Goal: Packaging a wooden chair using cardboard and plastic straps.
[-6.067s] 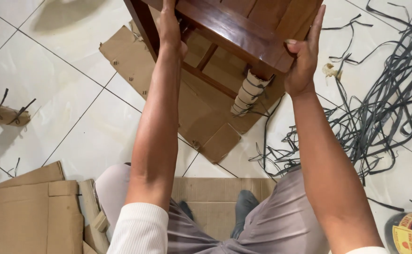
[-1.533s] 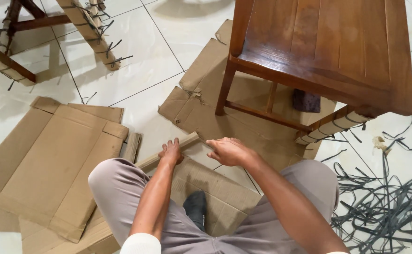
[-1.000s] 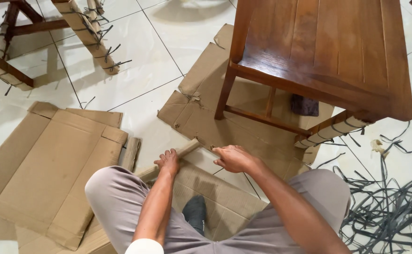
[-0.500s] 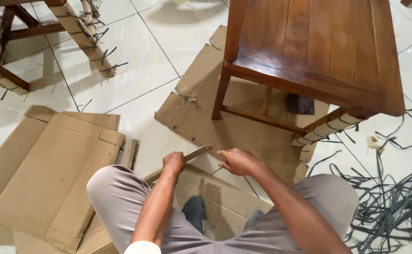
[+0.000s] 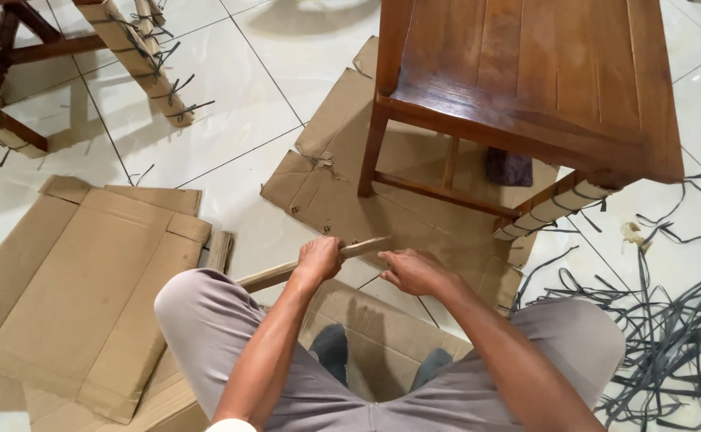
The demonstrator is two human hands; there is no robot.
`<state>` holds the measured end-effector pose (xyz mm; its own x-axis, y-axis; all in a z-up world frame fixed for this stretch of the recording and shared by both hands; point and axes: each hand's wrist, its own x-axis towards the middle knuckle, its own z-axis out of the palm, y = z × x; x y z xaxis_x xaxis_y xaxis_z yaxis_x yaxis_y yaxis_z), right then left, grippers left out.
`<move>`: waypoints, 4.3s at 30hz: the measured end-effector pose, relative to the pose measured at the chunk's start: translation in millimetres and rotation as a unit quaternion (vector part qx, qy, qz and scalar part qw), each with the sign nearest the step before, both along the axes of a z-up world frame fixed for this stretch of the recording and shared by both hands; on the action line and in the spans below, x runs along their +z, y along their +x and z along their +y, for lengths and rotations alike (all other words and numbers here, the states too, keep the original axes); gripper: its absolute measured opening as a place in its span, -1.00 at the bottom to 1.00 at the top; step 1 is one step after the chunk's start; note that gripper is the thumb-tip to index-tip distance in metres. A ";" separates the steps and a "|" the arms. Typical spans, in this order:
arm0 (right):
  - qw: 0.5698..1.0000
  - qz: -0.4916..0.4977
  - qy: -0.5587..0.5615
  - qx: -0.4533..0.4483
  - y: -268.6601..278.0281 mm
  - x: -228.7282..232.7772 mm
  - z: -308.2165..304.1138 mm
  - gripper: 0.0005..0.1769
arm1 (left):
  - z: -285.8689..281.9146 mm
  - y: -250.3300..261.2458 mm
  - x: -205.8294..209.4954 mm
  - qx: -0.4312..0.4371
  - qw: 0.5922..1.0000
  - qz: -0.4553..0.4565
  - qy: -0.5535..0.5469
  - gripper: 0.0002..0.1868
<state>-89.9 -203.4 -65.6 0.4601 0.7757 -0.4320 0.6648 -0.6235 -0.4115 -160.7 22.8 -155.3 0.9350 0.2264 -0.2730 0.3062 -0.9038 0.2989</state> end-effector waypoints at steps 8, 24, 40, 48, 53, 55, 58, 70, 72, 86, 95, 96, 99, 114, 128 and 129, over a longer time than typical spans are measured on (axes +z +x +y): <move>0.993 -0.066 0.083 -0.048 -0.5 -8.1 -13.2 -0.46 | -21.7 0.6 24.5 -0.039 0.976 -0.099 -0.191 -0.73; 0.996 -0.043 0.067 0.050 17.0 -71.3 20.7 -0.45 | 9.1 -19.5 -68.6 0.001 0.989 -0.018 -0.147 -0.68; 0.994 -0.035 0.008 0.107 -6.2 -43.3 88.0 -0.44 | 61.4 -83.8 -59.5 0.165 0.979 -0.026 -0.120 -0.64; 0.993 -0.038 -0.008 0.116 -10.8 -39.6 98.2 -0.45 | 123.1 -120.0 -93.3 0.387 0.922 -0.002 0.002 -0.56; 0.995 -0.030 -0.014 0.098 -4.8 -43.6 89.8 -0.44 | 144.4 -135.2 -78.4 0.539 0.834 0.118 -0.029 0.00; 0.995 -0.028 -0.019 0.092 -1.0 -44.1 85.6 -0.44 | 152.5 -135.9 -101.3 0.559 0.817 0.125 -0.065 0.06; 0.997 -0.022 -0.023 0.076 1.1 -42.1 80.5 -0.45 | 151.1 -133.1 -111.3 0.578 0.796 0.139 -0.117 0.13; 0.998 -0.012 -0.008 0.058 5.5 -42.0 57.9 -0.45 | 159.8 -122.7 -121.7 0.606 0.776 0.140 -0.103 -0.25; 0.998 -0.009 -0.002 0.056 7.6 -41.2 56.6 -0.45 | 159.5 -118.1 -126.9 0.602 0.775 0.150 -0.121 -0.32; 0.998 -0.010 -0.032 0.061 1.3 -49.2 55.7 -0.44 | 75.4 -94.1 -156.7 0.307 0.944 0.116 -0.044 -0.58; 1.000 -0.002 0.001 0.023 10.1 -39.8 34.5 -0.44 | 59.2 -61.0 -79.3 0.289 0.954 -0.081 -0.007 -0.68; 1.000 -0.003 0.003 0.022 12.9 -40.5 31.2 -0.44 | 56.8 -56.5 -60.2 0.288 0.954 -0.082 -0.005 -0.68; 0.999 -0.011 0.043 0.031 21.6 -35.8 22.2 -0.45 | 49.0 -40.3 -15.8 0.299 0.943 -0.119 -0.080 -0.70; 0.953 -0.021 0.236 -0.190 21.2 23.1 -18.6 -0.33 | -24.9 19.6 1.1 0.149 0.682 -0.128 -0.704 -0.77; 0.938 -0.202 0.200 -0.198 47.6 32.1 -83.6 -0.75 | -67.7 41.8 46.0 0.118 0.768 0.101 -0.621 -0.22; 0.938 -0.202 0.199 -0.201 47.7 38.2 -85.9 -0.75 | -68.8 42.1 50.3 0.116 0.769 0.103 -0.620 -0.22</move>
<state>-42.2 -289.3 -27.4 0.8134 0.5676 0.1273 0.5610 -0.7076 -0.4296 -118.5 -46.0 -105.0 0.8162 -0.1742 -0.5508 0.5731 0.1241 0.8100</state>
